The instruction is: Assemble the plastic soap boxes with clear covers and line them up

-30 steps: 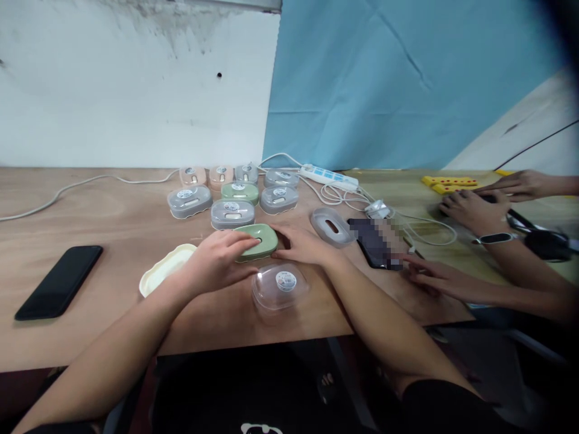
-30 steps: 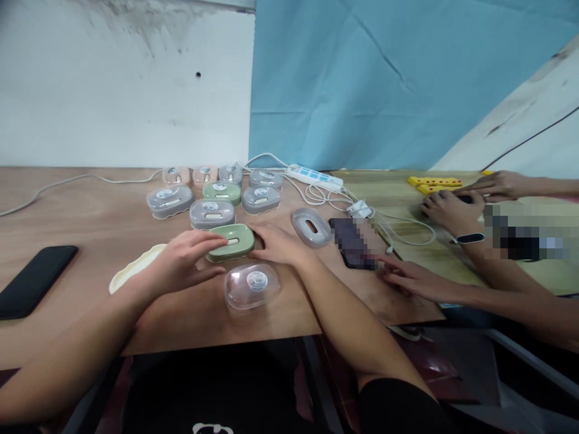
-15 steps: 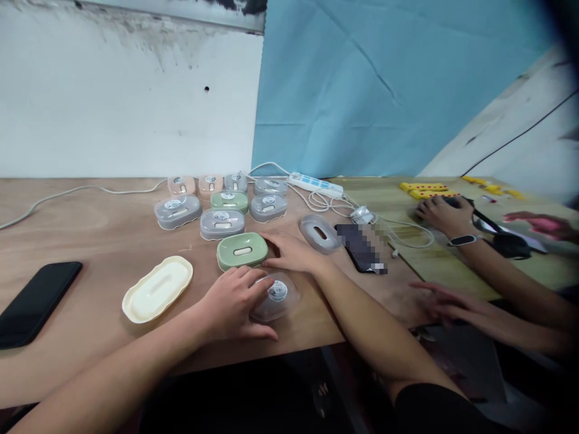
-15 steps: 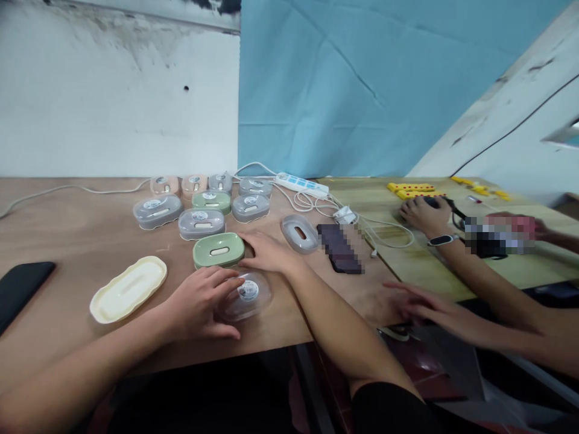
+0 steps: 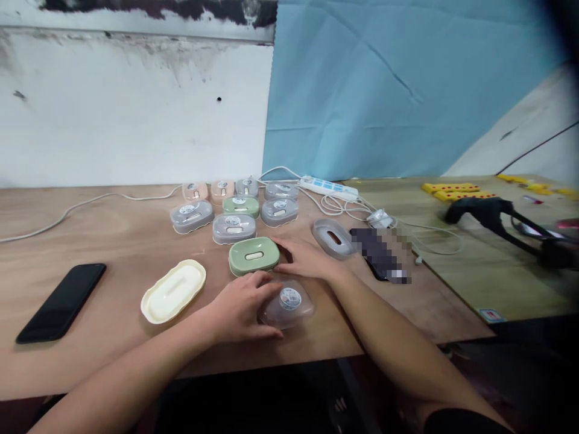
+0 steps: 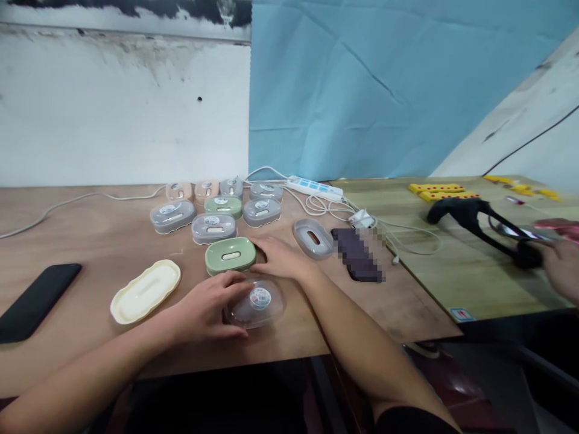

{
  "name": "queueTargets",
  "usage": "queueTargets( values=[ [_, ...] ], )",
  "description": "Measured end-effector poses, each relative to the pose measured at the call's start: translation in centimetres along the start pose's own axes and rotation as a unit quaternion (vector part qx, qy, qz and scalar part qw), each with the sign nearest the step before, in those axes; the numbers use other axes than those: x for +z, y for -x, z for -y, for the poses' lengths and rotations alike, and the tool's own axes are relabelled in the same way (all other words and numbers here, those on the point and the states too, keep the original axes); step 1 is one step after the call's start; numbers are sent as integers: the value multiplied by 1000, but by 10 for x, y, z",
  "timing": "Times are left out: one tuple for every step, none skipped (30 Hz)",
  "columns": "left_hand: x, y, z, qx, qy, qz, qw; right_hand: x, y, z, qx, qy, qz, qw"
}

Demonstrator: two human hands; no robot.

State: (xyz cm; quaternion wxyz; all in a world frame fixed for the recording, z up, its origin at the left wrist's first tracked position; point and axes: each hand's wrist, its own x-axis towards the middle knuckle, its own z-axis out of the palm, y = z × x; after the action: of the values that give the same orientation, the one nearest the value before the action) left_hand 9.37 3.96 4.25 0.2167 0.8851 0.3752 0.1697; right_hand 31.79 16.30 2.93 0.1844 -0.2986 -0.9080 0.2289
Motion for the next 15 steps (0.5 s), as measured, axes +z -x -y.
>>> queueTargets(
  values=[
    [-2, 1, 0, 4, 15, -3, 1000, 0, 0, 0, 0, -1, 0, 1000],
    [-5, 3, 0, 10, 26, -7, 1000, 0, 0, -1, 0, -1, -2, 1000],
    [-9, 4, 0, 17, 35, -12, 999, 0, 0, -1, 2, 1, -4, 1000],
    [-14, 6, 1, 24, 44, -18, 999, 0, 0, -1, 4, 2, -4, 1000],
    [-19, 7, 1, 30, 51, -25, 998, 0, 0, -2, 7, 2, -2, 1000],
    [-25, 9, 3, 33, 58, -33, 997, 0, -1, -2, 11, 1, -3, 1000],
    [-31, 10, 4, 34, 62, -43, 997, -1, -1, -1, 15, -3, -9, 1000],
    [-37, 11, 7, 32, 63, -59, 996, -2, -2, -1, 16, -8, -19, 1000],
    [-42, 12, 11, 28, 61, -80, 994, -3, -2, 0, 16, -13, -35, 999],
    [-46, 13, 15, 21, 55, -106, 993, -4, -3, 1, 14, -17, -56, 998],
    [-50, 13, 20, 13, 47, -132, 990, -5, -3, 2, 11, -19, -77, 997],
    [-52, 13, 26, 5, 39, -153, 987, -6, -3, 4, 5, -20, -94, 995],
    [-54, 12, 32, -5, 30, -169, 985, -6, -3, 5, -2, -20, -103, 995],
    [-54, 12, 38, -14, 22, -178, 984, -6, -3, 6, -8, -18, -106, 994],
    [-54, 11, 44, -23, 16, -181, 983, -5, -3, 7, -13, -15, -104, 994]
  ],
)
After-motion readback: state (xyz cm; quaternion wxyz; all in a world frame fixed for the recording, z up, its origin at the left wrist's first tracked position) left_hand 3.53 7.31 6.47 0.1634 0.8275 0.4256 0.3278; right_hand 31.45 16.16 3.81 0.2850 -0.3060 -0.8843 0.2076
